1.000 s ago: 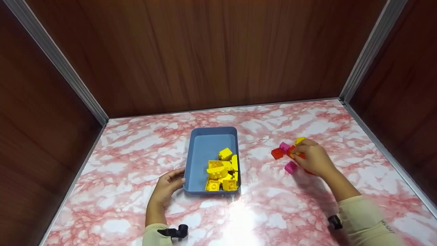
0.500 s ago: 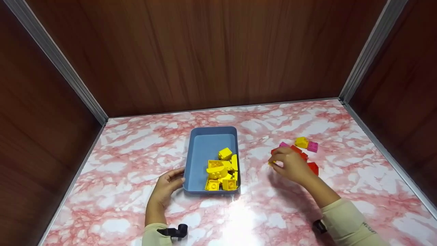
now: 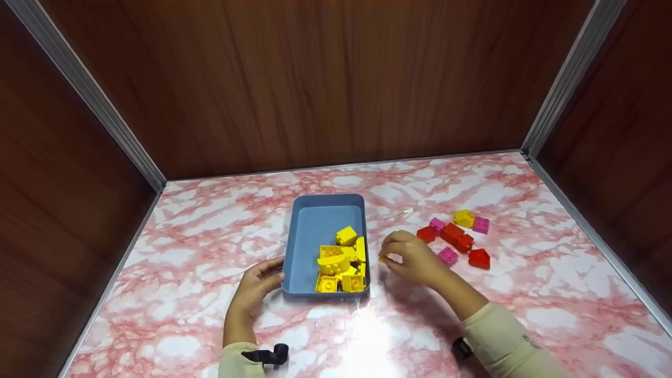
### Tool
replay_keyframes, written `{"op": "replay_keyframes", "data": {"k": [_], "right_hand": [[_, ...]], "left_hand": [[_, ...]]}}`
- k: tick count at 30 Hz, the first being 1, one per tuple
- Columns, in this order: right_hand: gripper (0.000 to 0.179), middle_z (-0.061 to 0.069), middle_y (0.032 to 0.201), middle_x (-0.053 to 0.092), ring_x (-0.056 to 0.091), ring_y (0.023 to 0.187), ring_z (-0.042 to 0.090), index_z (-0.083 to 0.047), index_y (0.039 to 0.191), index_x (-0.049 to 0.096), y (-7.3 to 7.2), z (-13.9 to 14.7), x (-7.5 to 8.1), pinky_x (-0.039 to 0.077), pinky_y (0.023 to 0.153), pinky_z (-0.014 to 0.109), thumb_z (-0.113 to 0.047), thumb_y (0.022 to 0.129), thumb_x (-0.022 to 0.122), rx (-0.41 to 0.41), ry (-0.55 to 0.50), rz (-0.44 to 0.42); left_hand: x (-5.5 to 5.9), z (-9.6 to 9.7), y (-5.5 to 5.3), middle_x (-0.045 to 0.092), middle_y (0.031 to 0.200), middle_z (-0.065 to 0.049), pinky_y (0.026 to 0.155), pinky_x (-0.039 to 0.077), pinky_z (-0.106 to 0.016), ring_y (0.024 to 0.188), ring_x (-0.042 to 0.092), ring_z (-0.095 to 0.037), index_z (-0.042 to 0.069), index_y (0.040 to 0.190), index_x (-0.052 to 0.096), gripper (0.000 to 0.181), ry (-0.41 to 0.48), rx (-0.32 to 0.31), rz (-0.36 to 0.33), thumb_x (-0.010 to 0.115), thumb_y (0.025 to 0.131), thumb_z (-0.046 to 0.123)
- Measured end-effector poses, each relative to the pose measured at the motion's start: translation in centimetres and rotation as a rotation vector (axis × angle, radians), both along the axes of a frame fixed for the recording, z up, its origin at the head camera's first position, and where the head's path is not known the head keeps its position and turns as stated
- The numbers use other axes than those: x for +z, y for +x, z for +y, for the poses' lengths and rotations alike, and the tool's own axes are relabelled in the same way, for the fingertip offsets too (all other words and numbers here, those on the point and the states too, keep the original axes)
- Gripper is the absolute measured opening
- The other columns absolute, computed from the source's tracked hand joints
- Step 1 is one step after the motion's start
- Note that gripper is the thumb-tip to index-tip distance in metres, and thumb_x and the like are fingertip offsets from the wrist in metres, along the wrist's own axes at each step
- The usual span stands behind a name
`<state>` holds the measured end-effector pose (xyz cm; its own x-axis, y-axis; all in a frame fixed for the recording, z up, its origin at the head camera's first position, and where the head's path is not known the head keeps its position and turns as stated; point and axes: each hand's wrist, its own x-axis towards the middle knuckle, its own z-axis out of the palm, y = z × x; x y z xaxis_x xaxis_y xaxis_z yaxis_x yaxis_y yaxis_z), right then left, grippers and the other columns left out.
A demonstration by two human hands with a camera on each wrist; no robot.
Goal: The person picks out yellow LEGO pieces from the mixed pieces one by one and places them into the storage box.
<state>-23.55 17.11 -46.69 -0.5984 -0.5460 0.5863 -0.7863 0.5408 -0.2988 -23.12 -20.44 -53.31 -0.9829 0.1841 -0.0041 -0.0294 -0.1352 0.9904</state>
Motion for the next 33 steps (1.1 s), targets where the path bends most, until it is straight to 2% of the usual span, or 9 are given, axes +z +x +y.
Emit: {"op": "replay_keyframes", "data": {"k": [5,13,20,24,33], "right_hand": [[0.009,0.007,0.089,0.064,0.059,0.085,0.023,-0.003,0.080,0.074,-0.3,-1.9,-0.1,0.054,0.077,0.036,0.001,0.075,0.080,0.049,0.025,0.028],[0.008,0.007,0.091,0.064,0.059,0.088,0.024,-0.002,0.084,0.075,-0.5,-3.9,-0.4,0.052,0.081,0.035,0.002,0.078,0.077,0.074,0.104,-0.039],[0.009,0.007,0.092,0.065,0.059,0.088,0.025,-0.002,0.085,0.075,-0.6,-4.0,-0.9,0.053,0.081,0.036,0.004,0.078,0.076,0.062,0.125,-0.067],[0.008,0.009,0.094,0.066,0.060,0.090,0.025,-0.001,0.087,0.075,-0.6,-4.0,-0.8,0.053,0.084,0.037,0.002,0.080,0.076,0.055,0.130,-0.099],[0.009,0.008,0.094,0.066,0.060,0.090,0.025,-0.002,0.088,0.074,-0.4,-3.7,-0.3,0.053,0.084,0.038,0.002,0.079,0.076,0.063,0.116,-0.109]], "left_hand": [[0.1,0.0,0.0,0.055,0.129,-0.028,0.088,0.053,-0.033,0.109,0.060,-0.023,-0.016,0.133,0.047,0.050,-0.005,-0.002,-0.004,0.064,0.087,-0.004],[0.1,0.0,0.0,0.055,0.128,-0.028,0.089,0.053,-0.033,0.109,0.060,-0.024,-0.015,0.134,0.048,0.051,-0.005,-0.002,-0.014,0.065,0.087,-0.004],[0.1,0.0,0.1,0.055,0.128,-0.028,0.088,0.052,-0.033,0.110,0.060,-0.024,-0.015,0.134,0.048,0.050,-0.003,0.000,-0.012,0.064,0.088,-0.004],[0.2,0.0,0.1,0.054,0.129,-0.028,0.088,0.053,-0.033,0.109,0.060,-0.023,-0.015,0.134,0.047,0.050,0.002,0.005,-0.009,0.064,0.087,-0.005],[0.1,0.0,0.0,0.055,0.129,-0.028,0.088,0.053,-0.033,0.109,0.060,-0.024,-0.015,0.134,0.047,0.051,0.007,0.008,-0.012,0.064,0.087,-0.005]]}}
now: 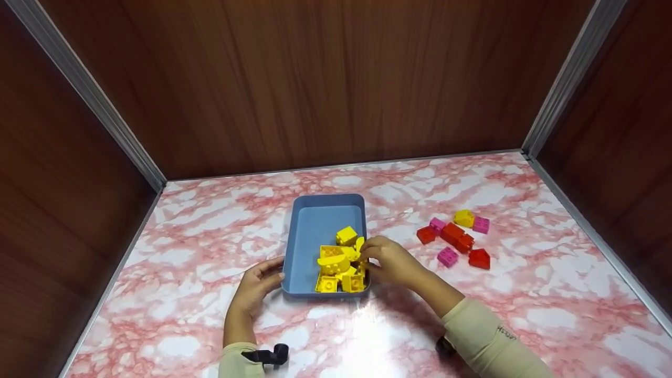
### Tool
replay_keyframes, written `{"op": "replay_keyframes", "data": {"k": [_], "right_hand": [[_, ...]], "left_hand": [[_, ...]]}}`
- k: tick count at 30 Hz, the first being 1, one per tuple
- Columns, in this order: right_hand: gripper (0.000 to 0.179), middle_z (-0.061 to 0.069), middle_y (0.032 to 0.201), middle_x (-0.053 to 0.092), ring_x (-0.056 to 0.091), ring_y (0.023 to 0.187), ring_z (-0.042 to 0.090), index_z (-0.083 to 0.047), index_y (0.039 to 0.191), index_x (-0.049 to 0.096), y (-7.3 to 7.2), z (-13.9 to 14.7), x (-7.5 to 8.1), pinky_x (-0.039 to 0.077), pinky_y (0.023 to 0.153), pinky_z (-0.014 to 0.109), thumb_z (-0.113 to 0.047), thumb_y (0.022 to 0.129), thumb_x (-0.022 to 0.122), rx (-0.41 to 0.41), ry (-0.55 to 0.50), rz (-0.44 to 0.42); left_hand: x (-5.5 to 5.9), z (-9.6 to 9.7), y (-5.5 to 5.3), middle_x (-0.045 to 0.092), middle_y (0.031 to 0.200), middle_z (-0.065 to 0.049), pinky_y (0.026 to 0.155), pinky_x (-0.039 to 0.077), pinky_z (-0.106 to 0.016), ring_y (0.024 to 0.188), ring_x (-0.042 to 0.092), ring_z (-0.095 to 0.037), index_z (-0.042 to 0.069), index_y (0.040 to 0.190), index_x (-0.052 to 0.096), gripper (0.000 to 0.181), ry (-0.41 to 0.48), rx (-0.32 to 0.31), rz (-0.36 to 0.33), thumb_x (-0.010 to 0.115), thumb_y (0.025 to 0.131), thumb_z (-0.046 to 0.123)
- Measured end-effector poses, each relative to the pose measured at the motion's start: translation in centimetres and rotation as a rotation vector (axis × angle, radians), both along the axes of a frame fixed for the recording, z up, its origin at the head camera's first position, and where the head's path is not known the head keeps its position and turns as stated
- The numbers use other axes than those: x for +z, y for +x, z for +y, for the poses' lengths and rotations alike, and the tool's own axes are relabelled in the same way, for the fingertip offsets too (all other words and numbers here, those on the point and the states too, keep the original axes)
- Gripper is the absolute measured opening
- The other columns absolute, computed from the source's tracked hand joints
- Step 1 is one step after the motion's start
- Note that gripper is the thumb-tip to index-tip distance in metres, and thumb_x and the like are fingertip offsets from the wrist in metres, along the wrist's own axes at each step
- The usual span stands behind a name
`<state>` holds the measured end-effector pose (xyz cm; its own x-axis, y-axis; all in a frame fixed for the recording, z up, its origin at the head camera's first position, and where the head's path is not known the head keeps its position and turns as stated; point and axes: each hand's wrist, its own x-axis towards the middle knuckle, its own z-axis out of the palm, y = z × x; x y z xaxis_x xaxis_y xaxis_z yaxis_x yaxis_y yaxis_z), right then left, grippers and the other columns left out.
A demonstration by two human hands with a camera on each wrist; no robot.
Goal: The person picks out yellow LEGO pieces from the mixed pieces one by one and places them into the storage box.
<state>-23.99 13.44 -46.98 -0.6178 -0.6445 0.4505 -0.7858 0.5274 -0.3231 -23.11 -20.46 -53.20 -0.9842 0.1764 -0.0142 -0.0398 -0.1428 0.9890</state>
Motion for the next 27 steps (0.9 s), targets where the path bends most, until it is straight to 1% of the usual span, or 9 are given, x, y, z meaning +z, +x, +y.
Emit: {"op": "replay_keyframes", "data": {"k": [3,8,10,14,17,23,25,27], "right_hand": [[0.011,0.008,0.094,0.066,0.060,0.091,0.025,-0.002,0.088,0.074,0.0,0.3,0.2,0.053,0.084,0.038,0.002,0.079,0.076,-0.001,-0.009,0.003],[0.014,0.009,0.093,0.065,0.060,0.090,0.026,-0.001,0.088,0.072,-0.1,1.5,0.2,0.054,0.082,0.039,0.007,0.077,0.075,0.011,-0.031,0.057],[0.014,0.009,0.093,0.065,0.061,0.090,0.026,-0.001,0.088,0.073,-0.1,2.1,0.4,0.054,0.081,0.039,0.006,0.076,0.076,0.000,-0.033,0.061],[0.013,0.009,0.093,0.066,0.061,0.090,0.027,-0.002,0.088,0.073,-0.1,3.8,0.6,0.054,0.081,0.041,0.005,0.077,0.076,-0.039,-0.037,0.049],[0.013,0.009,0.092,0.067,0.061,0.089,0.027,-0.002,0.087,0.073,-0.3,5.4,0.6,0.054,0.080,0.042,0.006,0.077,0.076,-0.066,-0.051,0.056],[0.018,0.009,0.091,0.065,0.061,0.086,0.026,0.000,0.088,0.071,-0.9,9.2,0.1,0.054,0.077,0.042,0.009,0.073,0.077,-0.121,-0.111,0.112],[0.020,0.009,0.091,0.065,0.061,0.085,0.026,0.000,0.088,0.071,-1.3,10.6,-0.1,0.054,0.076,0.042,0.011,0.071,0.077,-0.156,-0.143,0.132],[0.022,0.010,0.092,0.065,0.061,0.086,0.028,0.001,0.090,0.071,-1.6,12.0,-0.2,0.052,0.078,0.043,0.011,0.070,0.076,-0.215,-0.164,0.138]], "left_hand": [[0.0,0.0,0.0,0.055,0.129,-0.028,0.088,0.053,-0.033,0.109,0.060,-0.024,-0.015,0.134,0.048,0.050,-0.012,-0.004,0.003,0.064,0.087,-0.005],[0.0,0.0,0.0,0.055,0.128,-0.028,0.087,0.053,-0.032,0.109,0.059,-0.024,-0.015,0.134,0.048,0.050,-0.023,-0.009,-0.001,0.065,0.088,-0.003],[0.0,0.0,0.1,0.055,0.128,-0.028,0.087,0.053,-0.032,0.108,0.060,-0.023,-0.015,0.134,0.048,0.050,-0.022,-0.008,0.004,0.065,0.088,-0.003],[0.0,0.0,0.0,0.056,0.126,-0.028,0.085,0.054,-0.031,0.106,0.061,-0.022,-0.016,0.133,0.048,0.050,-0.015,-0.002,0.019,0.064,0.088,-0.005],[0.0,0.1,0.0,0.056,0.125,-0.028,0.085,0.054,-0.032,0.105,0.061,-0.022,-0.016,0.133,0.048,0.050,-0.008,0.000,0.015,0.064,0.087,-0.005],[0.0,0.1,0.0,0.057,0.126,-0.027,0.086,0.053,-0.033,0.107,0.060,-0.022,-0.015,0.133,0.049,0.050,-0.013,0.006,-0.001,0.065,0.086,-0.005],[0.0,0.1,0.0,0.057,0.126,-0.026,0.086,0.053,-0.033,0.107,0.061,-0.022,-0.015,0.133,0.049,0.050,-0.013,0.008,-0.001,0.064,0.086,-0.005],[-0.1,0.1,0.0,0.057,0.126,-0.026,0.087,0.053,-0.033,0.106,0.061,-0.021,-0.015,0.133,0.049,0.050,-0.007,0.009,-0.001,0.064,0.086,-0.006]]}}
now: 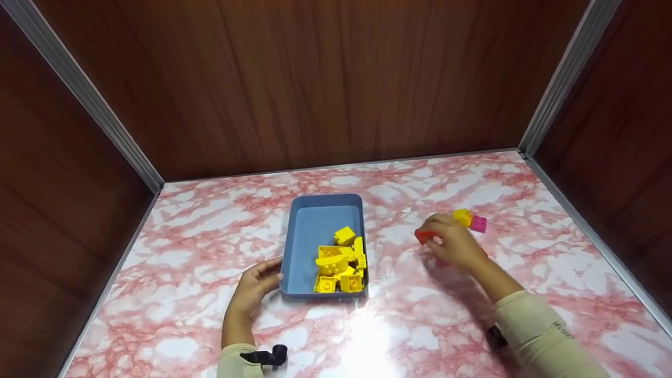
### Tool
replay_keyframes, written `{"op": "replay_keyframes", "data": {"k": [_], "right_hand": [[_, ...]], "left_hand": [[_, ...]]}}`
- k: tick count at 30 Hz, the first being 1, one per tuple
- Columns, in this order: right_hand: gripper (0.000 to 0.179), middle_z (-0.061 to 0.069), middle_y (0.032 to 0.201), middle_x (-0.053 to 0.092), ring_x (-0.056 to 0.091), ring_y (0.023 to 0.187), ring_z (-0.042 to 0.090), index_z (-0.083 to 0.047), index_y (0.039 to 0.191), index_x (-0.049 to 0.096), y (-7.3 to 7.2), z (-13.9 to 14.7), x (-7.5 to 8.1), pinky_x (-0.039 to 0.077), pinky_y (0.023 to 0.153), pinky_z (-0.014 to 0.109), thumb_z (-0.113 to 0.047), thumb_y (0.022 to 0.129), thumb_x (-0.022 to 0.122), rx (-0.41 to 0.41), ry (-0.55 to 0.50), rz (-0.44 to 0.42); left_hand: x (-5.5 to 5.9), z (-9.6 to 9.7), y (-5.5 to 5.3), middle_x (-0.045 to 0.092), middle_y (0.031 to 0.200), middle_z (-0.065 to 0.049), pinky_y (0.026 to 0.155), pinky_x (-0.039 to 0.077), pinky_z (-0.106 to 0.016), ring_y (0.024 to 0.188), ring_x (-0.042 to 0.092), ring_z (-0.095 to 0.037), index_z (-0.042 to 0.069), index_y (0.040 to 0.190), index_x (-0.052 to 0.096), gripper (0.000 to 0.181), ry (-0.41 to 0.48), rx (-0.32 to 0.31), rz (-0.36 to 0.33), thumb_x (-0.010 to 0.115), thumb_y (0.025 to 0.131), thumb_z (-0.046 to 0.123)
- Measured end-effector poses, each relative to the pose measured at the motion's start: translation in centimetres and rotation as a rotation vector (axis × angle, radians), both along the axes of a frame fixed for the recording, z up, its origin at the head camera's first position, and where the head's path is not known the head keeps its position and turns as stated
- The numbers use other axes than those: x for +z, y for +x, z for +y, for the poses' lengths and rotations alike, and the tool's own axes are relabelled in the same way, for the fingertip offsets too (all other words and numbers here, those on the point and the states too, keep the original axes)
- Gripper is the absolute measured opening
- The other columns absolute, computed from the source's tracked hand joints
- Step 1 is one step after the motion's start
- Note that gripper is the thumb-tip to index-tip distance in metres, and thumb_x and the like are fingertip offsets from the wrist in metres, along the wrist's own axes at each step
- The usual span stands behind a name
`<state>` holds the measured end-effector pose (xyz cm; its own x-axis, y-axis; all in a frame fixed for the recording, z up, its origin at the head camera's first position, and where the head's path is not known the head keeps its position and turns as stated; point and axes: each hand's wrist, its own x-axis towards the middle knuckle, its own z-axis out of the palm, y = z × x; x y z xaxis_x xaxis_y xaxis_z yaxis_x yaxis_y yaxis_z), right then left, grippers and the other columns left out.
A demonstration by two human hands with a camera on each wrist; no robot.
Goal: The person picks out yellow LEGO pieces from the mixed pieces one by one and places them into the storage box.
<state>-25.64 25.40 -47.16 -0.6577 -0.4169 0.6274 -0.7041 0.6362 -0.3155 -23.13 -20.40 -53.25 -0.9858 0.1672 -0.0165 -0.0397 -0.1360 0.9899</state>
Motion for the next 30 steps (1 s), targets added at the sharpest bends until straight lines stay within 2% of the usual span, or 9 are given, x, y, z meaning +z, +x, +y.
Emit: {"op": "replay_keyframes", "data": {"k": [4,7,14,16,18,21,24,30], "right_hand": [[0.017,0.014,0.096,0.065,0.060,0.089,0.032,0.003,0.091,0.072,-0.7,2.6,0.0,0.052,0.081,0.048,0.007,0.075,0.074,-0.141,-0.034,-0.076],[0.013,0.016,0.100,0.064,0.060,0.092,0.034,0.003,0.092,0.072,-1.2,4.3,0.0,0.052,0.081,0.051,0.003,0.079,0.073,-0.243,-0.041,-0.181],[0.024,0.023,0.121,0.053,0.052,0.103,0.039,0.008,0.110,0.067,-2.2,6.9,0.2,0.046,0.095,0.055,-0.004,0.088,0.068,-0.388,-0.050,-0.535],[0.028,0.024,0.126,0.049,0.049,0.104,0.039,0.008,0.114,0.065,-2.5,7.2,0.3,0.045,0.096,0.055,-0.004,0.089,0.067,-0.421,-0.046,-0.585],[0.030,0.025,0.130,0.047,0.046,0.107,0.040,0.008,0.116,0.064,-2.8,7.4,0.4,0.042,0.098,0.055,-0.005,0.089,0.066,-0.458,-0.037,-0.601],[0.031,0.024,0.133,0.045,0.042,0.115,0.042,0.006,0.118,0.063,-3.4,7.6,0.4,0.036,0.103,0.057,-0.005,0.088,0.065,-0.483,-0.034,-0.622],[0.034,0.025,0.139,0.041,0.038,0.124,0.044,0.006,0.122,0.060,-3.8,7.7,0.4,0.029,0.108,0.059,-0.003,0.089,0.063,-0.470,-0.052,-0.678],[0.038,0.028,0.142,0.038,0.038,0.126,0.045,0.009,0.127,0.056,-4.3,7.7,0.0,0.028,0.109,0.058,0.002,0.090,0.059,-0.430,-0.099,-0.742]], "left_hand": [[-0.1,-0.2,0.1,0.057,0.127,-0.027,0.087,0.053,-0.033,0.106,0.061,-0.021,-0.016,0.133,0.048,0.050,0.000,0.000,0.005,0.064,0.086,-0.006],[-0.1,-0.2,0.2,0.056,0.128,-0.026,0.088,0.053,-0.033,0.108,0.060,-0.022,-0.015,0.133,0.048,0.050,0.004,0.001,0.000,0.064,0.087,-0.005],[0.0,-0.2,0.2,0.055,0.129,-0.027,0.088,0.052,-0.032,0.109,0.060,-0.022,-0.015,0.134,0.047,0.051,-0.005,-0.008,0.000,0.064,0.088,-0.004],[0.0,-0.2,0.2,0.055,0.129,-0.027,0.088,0.052,-0.032,0.109,0.060,-0.021,-0.015,0.135,0.047,0.051,-0.005,-0.008,0.000,0.064,0.088,-0.005],[0.0,-0.2,0.2,0.055,0.129,-0.027,0.088,0.052,-0.032,0.109,0.060,-0.021,-0.015,0.135,0.047,0.051,-0.004,-0.007,-0.002,0.064,0.088,-0.004],[0.0,-0.1,0.2,0.055,0.129,-0.027,0.088,0.052,-0.032,0.109,0.060,-0.022,-0.015,0.134,0.047,0.051,-0.003,-0.003,-0.009,0.064,0.088,-0.005],[0.1,-0.1,0.2,0.055,0.129,-0.027,0.088,0.052,-0.032,0.109,0.060,-0.023,-0.015,0.134,0.048,0.050,-0.002,-0.001,-0.010,0.064,0.087,-0.005],[0.1,-0.1,0.1,0.056,0.128,-0.027,0.088,0.052,-0.033,0.109,0.060,-0.024,-0.014,0.134,0.048,0.050,0.000,-0.007,-0.009,0.064,0.087,-0.005]]}}
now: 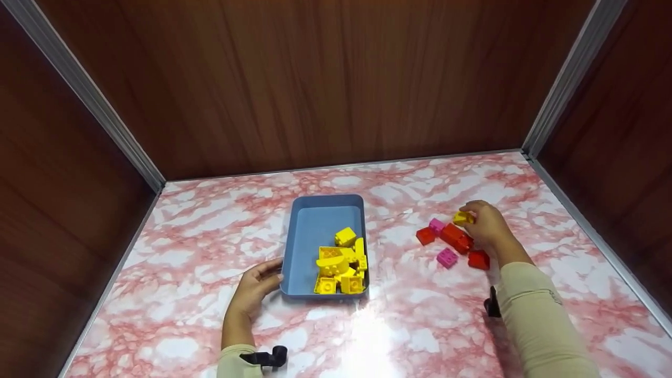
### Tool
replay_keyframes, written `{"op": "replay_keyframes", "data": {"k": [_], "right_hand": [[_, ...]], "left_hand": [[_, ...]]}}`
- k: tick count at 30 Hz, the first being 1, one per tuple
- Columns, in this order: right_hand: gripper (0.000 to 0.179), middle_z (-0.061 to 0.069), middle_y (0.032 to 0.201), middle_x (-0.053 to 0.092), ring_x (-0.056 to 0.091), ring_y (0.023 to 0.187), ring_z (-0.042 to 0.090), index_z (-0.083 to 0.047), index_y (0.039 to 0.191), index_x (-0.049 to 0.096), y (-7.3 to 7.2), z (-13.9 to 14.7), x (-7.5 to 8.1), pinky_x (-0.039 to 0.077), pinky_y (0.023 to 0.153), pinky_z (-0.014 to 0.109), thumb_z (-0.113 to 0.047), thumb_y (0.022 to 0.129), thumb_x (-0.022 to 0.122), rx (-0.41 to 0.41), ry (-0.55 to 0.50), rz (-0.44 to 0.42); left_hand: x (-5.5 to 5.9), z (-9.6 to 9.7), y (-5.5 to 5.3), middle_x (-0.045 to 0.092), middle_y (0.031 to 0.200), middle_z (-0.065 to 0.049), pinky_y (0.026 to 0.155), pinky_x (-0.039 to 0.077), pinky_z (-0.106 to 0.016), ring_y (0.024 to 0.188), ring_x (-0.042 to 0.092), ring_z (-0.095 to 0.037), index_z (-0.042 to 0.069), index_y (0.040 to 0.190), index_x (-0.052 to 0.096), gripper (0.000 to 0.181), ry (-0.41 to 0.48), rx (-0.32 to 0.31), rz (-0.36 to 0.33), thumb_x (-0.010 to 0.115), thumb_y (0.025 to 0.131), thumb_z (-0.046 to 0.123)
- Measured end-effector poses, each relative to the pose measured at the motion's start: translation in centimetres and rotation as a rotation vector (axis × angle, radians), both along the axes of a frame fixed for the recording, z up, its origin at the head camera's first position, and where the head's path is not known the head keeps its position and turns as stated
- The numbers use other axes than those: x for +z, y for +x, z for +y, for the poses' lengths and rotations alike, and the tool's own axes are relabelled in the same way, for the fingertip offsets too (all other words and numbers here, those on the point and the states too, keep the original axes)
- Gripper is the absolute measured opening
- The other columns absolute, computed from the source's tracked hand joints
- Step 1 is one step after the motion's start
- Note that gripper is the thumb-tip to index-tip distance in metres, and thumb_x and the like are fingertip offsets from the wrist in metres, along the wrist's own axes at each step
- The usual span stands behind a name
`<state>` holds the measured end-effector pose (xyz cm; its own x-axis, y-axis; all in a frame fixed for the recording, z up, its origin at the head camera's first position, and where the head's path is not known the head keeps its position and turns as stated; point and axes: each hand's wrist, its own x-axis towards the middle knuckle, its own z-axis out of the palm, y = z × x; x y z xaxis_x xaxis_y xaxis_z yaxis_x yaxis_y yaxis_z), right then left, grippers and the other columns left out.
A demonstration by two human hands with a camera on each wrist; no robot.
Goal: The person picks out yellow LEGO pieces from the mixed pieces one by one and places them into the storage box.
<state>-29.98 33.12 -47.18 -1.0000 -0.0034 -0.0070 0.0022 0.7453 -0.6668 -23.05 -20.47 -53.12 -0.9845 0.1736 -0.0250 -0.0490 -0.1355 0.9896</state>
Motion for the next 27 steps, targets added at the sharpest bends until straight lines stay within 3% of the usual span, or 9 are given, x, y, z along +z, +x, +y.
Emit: {"op": "replay_keyframes", "data": {"k": [7,16,23,27], "right_hand": [[0.038,0.029,0.135,0.044,0.044,0.114,0.042,0.008,0.129,0.054,-0.3,-0.4,0.1,0.035,0.106,0.056,0.001,0.092,0.057,-0.025,0.005,-0.064],[0.030,0.027,0.123,0.050,0.047,0.105,0.040,0.012,0.119,0.061,-0.5,-0.5,0.2,0.040,0.100,0.056,-0.001,0.093,0.058,-0.021,0.070,-0.051],[0.034,0.022,0.127,0.047,0.046,0.108,0.038,0.006,0.124,0.059,-0.1,-0.5,1.1,0.044,0.099,0.053,-0.005,0.092,0.062,-0.079,-0.026,-0.127],[0.034,0.022,0.123,0.050,0.049,0.108,0.040,0.006,0.120,0.063,0.2,-0.1,1.4,0.043,0.099,0.055,-0.011,0.090,0.067,-0.032,0.048,-0.063]], "left_hand": [[0.0,0.0,0.0,0.055,0.129,-0.027,0.088,0.052,-0.032,0.110,0.059,-0.025,-0.014,0.134,0.048,0.050,-0.010,-0.004,0.004,0.065,0.087,-0.003],[0.0,-0.1,-0.1,0.055,0.128,-0.028,0.088,0.052,-0.032,0.108,0.060,-0.023,-0.015,0.134,0.047,0.051,-0.002,-0.019,0.013,0.065,0.087,-0.004],[0.0,-0.1,-0.1,0.055,0.128,-0.029,0.088,0.053,-0.034,0.110,0.060,-0.025,-0.015,0.133,0.048,0.050,-0.003,-0.017,0.019,0.065,0.087,-0.004],[-0.1,-0.1,-0.1,0.056,0.128,-0.029,0.088,0.053,-0.033,0.109,0.060,-0.023,-0.016,0.133,0.048,0.051,-0.005,-0.010,0.017,0.065,0.087,-0.004]]}}
